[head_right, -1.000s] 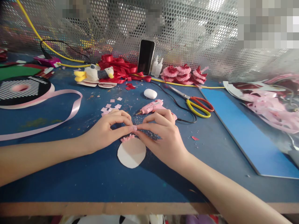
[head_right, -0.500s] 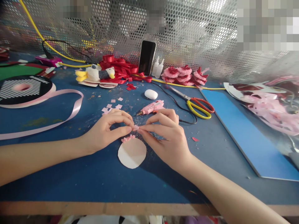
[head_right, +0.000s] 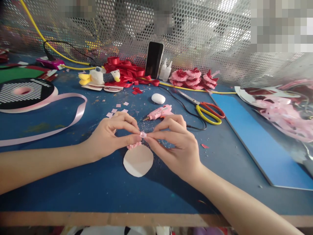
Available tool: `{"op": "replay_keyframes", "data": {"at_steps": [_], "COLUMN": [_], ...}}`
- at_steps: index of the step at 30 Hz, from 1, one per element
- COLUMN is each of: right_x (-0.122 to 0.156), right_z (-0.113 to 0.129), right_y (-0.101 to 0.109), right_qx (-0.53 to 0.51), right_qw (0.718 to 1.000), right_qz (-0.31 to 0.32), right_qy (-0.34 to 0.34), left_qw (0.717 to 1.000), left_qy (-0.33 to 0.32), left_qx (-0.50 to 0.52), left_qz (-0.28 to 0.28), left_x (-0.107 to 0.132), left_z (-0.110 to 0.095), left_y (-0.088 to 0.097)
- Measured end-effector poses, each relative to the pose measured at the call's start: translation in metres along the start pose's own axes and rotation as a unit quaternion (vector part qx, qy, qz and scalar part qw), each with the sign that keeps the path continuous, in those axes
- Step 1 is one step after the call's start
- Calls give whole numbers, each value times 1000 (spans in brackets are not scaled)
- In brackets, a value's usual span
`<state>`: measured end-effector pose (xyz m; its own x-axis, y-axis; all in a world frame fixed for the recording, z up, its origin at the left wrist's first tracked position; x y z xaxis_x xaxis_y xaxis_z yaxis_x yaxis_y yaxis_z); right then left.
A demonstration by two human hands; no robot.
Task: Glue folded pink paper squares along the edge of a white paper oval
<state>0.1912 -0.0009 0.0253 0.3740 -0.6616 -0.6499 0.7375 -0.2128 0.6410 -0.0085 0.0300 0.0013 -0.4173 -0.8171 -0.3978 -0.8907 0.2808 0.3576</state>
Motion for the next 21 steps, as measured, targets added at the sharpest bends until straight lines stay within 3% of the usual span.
{"op": "replay_keyframes", "data": {"at_steps": [21], "right_x": [4], "right_z": [7], "right_y": [-3], "right_qx": [147], "right_qw": [987], "right_qz": [12], "right_qy": [63], "left_qw": [983], "left_qy": [-66], "left_qx": [-172], "left_qz": [-11], "left_x": [7], "left_z": [-11], "left_y": [-2]}}
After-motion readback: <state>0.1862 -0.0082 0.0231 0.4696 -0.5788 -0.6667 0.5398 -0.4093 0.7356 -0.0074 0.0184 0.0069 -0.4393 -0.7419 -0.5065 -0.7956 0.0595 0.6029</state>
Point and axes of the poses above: each hand's wrist, its own x-axis away from the middle knuckle, its own y-axis out of the back of the hand, z = x × y, the point moved 2 cm from there along -x, towards the middle knuckle, and after that the axes turned 3 degrees about z, right-handed, at the moved point
